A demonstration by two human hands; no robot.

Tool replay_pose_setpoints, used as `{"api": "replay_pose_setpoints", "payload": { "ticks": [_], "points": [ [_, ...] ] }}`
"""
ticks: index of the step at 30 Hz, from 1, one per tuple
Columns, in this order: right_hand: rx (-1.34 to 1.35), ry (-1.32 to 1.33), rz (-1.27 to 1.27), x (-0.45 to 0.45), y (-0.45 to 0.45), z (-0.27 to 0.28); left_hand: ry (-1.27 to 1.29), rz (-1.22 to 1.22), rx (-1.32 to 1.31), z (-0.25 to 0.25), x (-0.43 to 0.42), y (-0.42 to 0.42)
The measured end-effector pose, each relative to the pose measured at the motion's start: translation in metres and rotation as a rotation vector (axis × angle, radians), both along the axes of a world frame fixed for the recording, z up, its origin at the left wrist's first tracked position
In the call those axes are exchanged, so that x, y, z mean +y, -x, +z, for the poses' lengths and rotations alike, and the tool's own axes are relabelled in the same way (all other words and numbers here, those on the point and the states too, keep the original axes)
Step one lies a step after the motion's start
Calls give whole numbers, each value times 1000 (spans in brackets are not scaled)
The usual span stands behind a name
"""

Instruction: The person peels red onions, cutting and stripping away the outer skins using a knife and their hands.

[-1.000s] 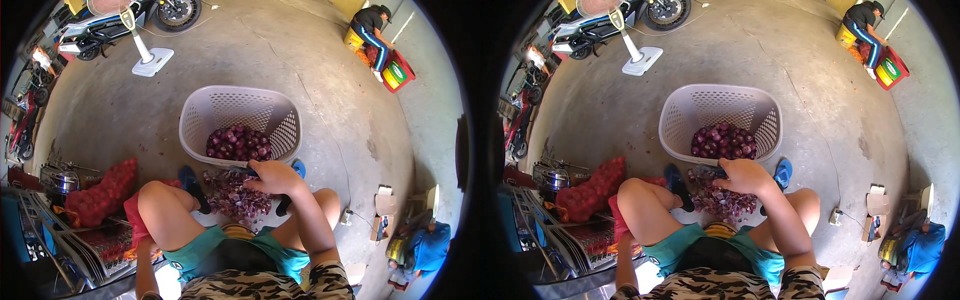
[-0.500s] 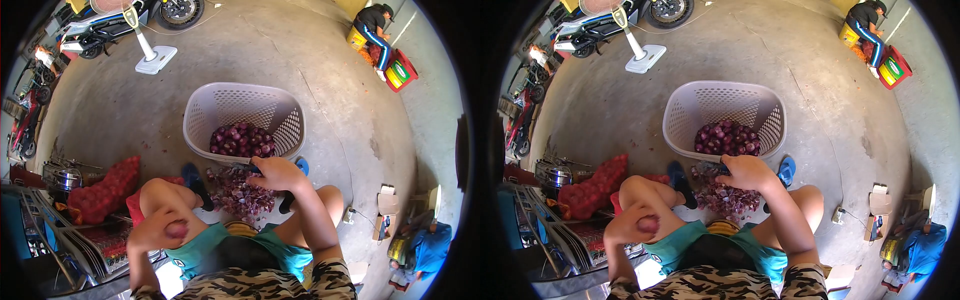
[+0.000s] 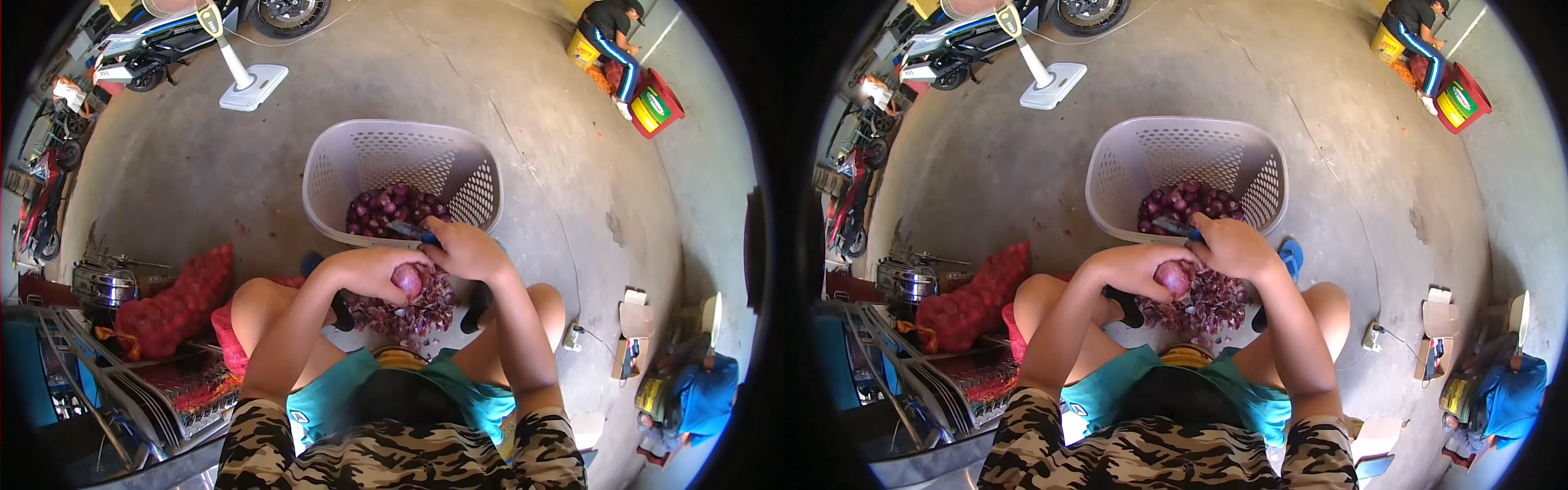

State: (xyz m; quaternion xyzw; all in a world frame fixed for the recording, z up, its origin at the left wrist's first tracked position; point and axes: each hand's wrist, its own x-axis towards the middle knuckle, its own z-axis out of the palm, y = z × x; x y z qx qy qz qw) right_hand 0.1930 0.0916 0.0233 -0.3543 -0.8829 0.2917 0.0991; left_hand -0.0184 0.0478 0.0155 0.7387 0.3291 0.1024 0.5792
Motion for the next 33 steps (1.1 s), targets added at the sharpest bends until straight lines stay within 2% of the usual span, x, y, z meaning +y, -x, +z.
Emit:
{"api": "replay_pose_setpoints", "payload": {
  "ticks": [2, 6, 7, 11, 14, 15, 21, 27, 30, 31, 33],
  "points": [
    [-13, -31, -56, 3, -1, -2, -36, 31, -39, -6, 1, -2],
    [-49, 57, -61, 3, -4, 13, -23, 165, 46, -12, -10, 3],
    [-55, 51, -59, 3, -3, 13, -19, 155, -25, -13, -12, 3],
    [-45, 109, -30, 1, 1, 19, -71, 127, 14, -15, -15, 6],
    [95, 120, -41, 0, -2, -2, -32, 209, -67, -18, -18, 4],
    [51, 183, -39, 1, -2, -1, -63, 194, -125, -21, -17, 4],
    [296, 330, 30, -13, -8, -14, -29, 246, -93, -20, -20, 4],
    [268, 248, 16, -13, -7, -24, 27, 312, -25, -8, -25, 0],
    [237, 184, 15, -15, -8, -18, 129, 360, -233, -24, -22, 0],
    [217, 176, 22, -13, -10, -16, 60, 364, -256, -25, -23, -1],
    [178, 152, 9, -11, -12, -17, 244, 382, -336, -19, -23, 0]
  ]
}}
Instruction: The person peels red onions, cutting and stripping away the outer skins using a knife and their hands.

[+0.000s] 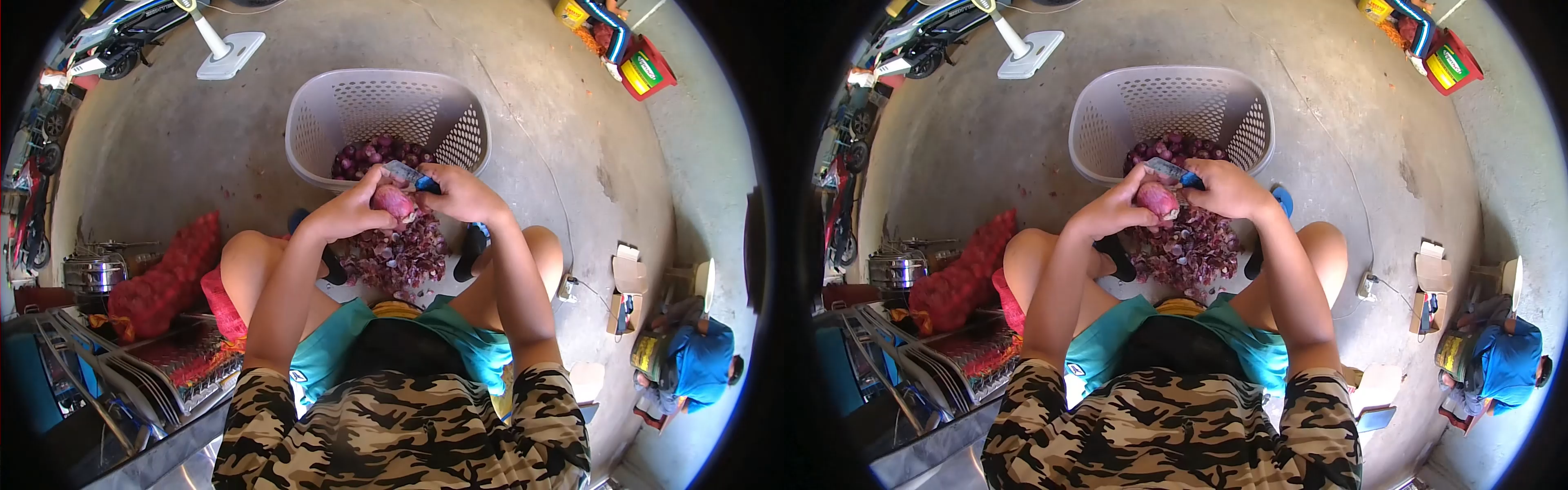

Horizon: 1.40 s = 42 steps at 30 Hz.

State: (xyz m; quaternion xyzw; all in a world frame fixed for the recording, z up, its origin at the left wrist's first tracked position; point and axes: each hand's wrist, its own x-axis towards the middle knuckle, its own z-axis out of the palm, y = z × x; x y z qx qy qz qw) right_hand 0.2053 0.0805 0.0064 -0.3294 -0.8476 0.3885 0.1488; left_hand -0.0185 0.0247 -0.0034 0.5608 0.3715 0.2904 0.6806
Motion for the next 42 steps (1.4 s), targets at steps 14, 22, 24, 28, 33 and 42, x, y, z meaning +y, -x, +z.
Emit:
{"api": "replay_pose_setpoints", "payload": {
  "ticks": [14, 22, 24, 28, 33, 42],
  "points": [
    [125, 289, 19, -4, -4, 17, 268, 131, -406, 10, -3, 7],
    [193, 24, -29, -10, 3, 13, 191, 174, -303, 10, -3, 9],
    [200, -57, -51, -10, 7, 9, 181, 170, -313, 12, -3, 5],
    [159, -31, -68, -12, 10, 14, 218, 165, -456, 13, -5, -2],
    [141, -75, -78, -13, 14, 10, 203, 162, -575, -3, -2, -3],
    [112, -128, -143, -14, 20, 9, 163, 333, -636, -8, -9, -17]
  ]
}}
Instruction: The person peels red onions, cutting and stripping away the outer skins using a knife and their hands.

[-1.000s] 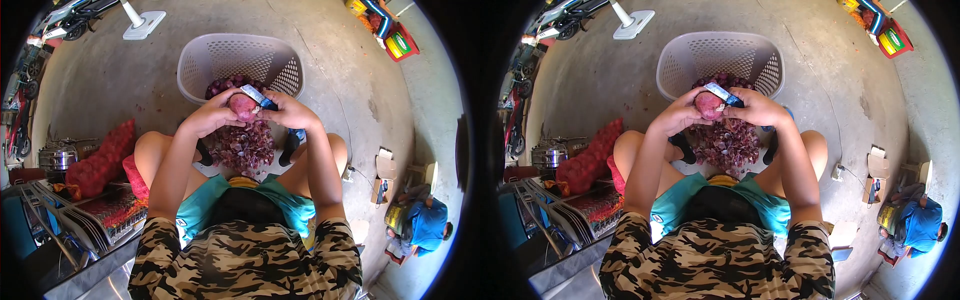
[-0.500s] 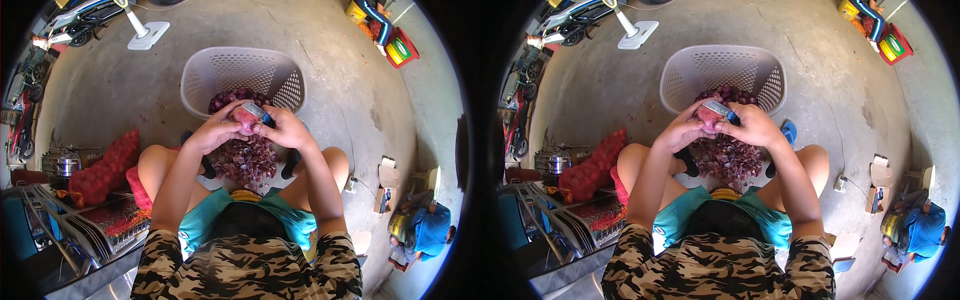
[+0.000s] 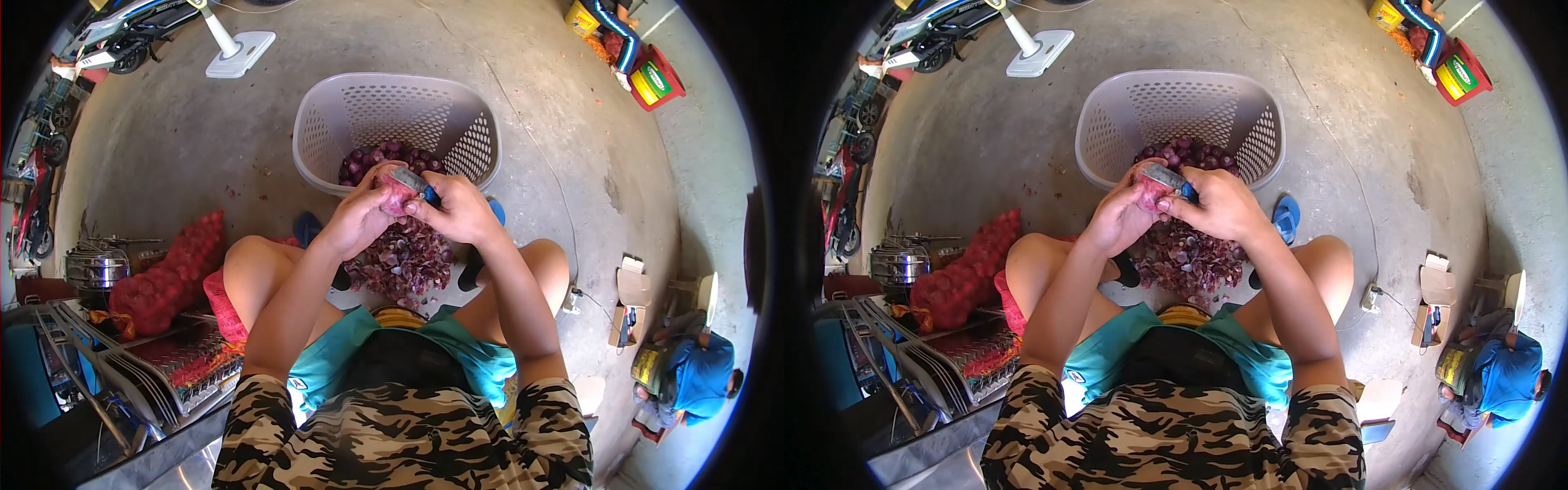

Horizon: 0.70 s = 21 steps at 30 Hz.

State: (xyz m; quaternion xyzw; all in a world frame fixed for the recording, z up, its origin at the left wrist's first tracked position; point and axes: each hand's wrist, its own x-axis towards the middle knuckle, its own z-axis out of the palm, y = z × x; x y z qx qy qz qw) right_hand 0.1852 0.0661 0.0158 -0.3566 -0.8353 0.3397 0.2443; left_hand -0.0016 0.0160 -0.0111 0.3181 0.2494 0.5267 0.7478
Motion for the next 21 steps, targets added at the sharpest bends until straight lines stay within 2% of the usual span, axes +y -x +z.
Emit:
{"api": "replay_pose_setpoints", "payload": {
  "ticks": [3, 6, 9, 15, 21],
  "points": [
    [-4, 0, 15, 1, 1, -1, -25, -82, -184, -3, 0, 2],
    [-56, -44, 29, 2, 0, -3, -66, -64, -200, -8, 0, 2],
    [-86, -82, -13, -2, 5, -2, -126, 16, -94, -7, 2, 3],
    [-35, -156, -144, -2, 11, -12, -95, 85, -87, -5, 3, 0],
    [-12, -178, -98, 3, 9, -9, -72, 80, -84, -4, 3, 0]
  ]
}}
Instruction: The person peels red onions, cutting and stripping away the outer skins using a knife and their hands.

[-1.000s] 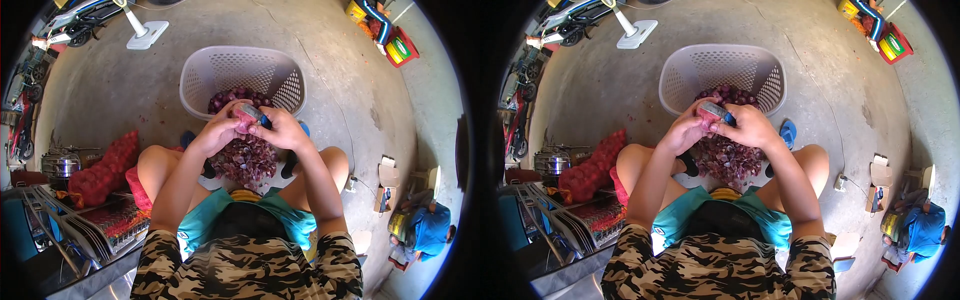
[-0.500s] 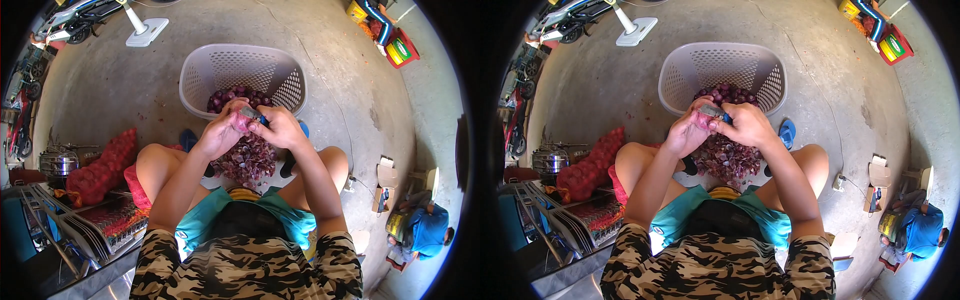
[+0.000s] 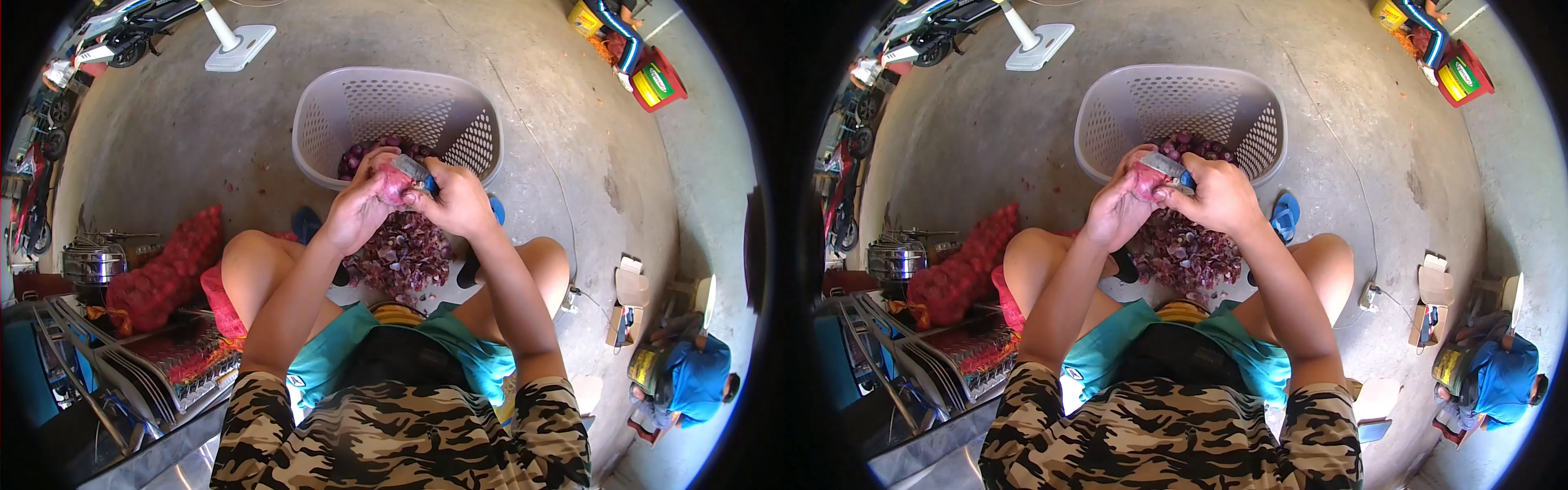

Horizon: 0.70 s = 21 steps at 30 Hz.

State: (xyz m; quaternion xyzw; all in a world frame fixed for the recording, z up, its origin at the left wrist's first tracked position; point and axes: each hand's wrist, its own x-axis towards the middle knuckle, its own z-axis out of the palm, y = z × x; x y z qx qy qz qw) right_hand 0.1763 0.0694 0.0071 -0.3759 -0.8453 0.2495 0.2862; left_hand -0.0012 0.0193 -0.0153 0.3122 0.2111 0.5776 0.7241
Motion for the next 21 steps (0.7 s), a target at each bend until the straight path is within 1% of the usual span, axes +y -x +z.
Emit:
{"api": "replay_pose_setpoints", "payload": {
  "ticks": [3, 6, 9, 15, 21],
  "points": [
    [-74, 9, -24, -3, 0, 2, -1, 1, 0, -3, -1, 1],
    [-3, -10, -23, -2, 1, -8, -1, -10, -21, -3, -3, -1],
    [21, 61, 5, -2, 0, -15, -17, 4, -38, -2, -4, -3],
    [79, 93, 14, -5, 4, -22, -96, 79, 1, -6, -4, -7],
    [118, 151, 5, -11, 9, -14, -108, 87, 34, -6, -2, -4]
  ]
}}
